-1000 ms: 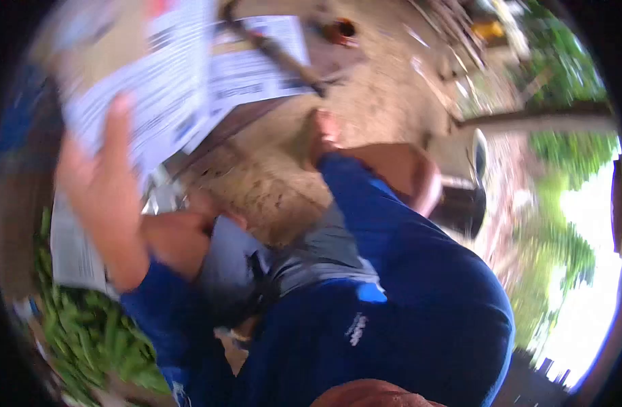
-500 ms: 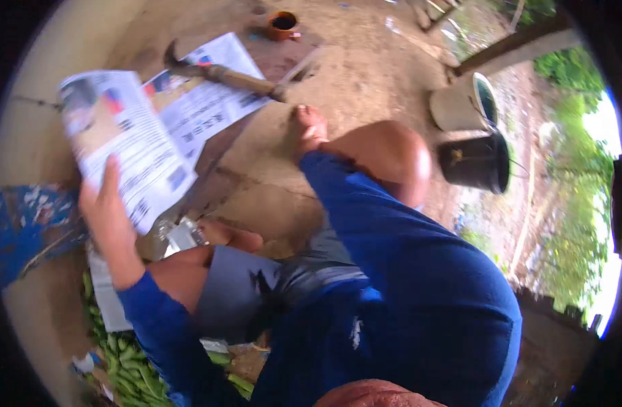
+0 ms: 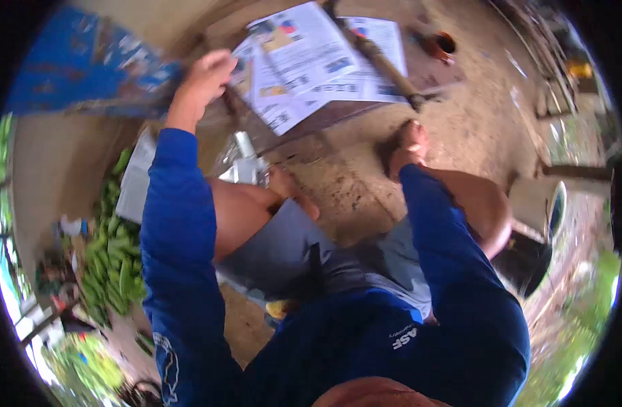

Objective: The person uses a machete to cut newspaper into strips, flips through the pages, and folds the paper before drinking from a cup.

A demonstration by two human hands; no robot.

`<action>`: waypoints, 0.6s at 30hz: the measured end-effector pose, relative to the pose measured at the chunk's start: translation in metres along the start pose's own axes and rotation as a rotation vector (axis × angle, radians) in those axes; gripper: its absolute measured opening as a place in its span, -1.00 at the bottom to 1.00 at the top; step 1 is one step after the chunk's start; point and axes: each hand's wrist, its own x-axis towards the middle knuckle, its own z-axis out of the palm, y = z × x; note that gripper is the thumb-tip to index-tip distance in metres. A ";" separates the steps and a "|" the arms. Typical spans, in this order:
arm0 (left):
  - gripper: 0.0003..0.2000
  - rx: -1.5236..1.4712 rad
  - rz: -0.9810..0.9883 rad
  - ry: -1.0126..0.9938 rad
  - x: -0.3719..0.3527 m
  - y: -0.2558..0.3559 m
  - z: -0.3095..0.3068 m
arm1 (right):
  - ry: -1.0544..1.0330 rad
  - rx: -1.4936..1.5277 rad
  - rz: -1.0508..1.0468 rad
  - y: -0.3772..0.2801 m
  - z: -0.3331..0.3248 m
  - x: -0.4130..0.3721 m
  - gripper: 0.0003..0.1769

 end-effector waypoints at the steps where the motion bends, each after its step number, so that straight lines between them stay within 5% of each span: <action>1: -0.42 -0.121 0.068 0.070 -0.025 0.010 -0.013 | -0.118 -0.164 -0.103 -0.001 -0.015 -0.002 -0.44; 4: -0.52 -0.176 0.155 0.104 -0.088 -0.005 -0.061 | -0.430 -0.318 -0.212 -0.027 -0.095 -0.004 0.04; 6: -0.51 -0.092 0.127 0.156 -0.126 -0.057 -0.084 | -0.481 -0.048 -0.056 -0.032 -0.107 -0.007 0.16; 9: -0.42 0.137 -0.071 0.229 -0.172 -0.191 -0.095 | -0.535 -0.049 0.004 -0.046 -0.130 -0.016 0.06; 13: 0.05 0.777 -0.315 0.291 -0.251 -0.383 -0.038 | -0.595 -0.166 -0.026 -0.064 -0.160 -0.027 -0.08; 15: 0.19 0.633 -0.354 0.218 -0.296 -0.452 0.021 | -0.606 -0.195 -0.029 -0.066 -0.171 -0.033 -0.08; 17: 0.19 0.694 -0.481 0.146 -0.324 -0.433 0.057 | -0.596 -0.197 -0.047 -0.066 -0.170 -0.036 -0.03; 18: -0.17 0.743 -0.380 0.323 -0.339 -0.410 0.066 | -0.591 -0.204 -0.052 -0.066 -0.168 -0.037 -0.01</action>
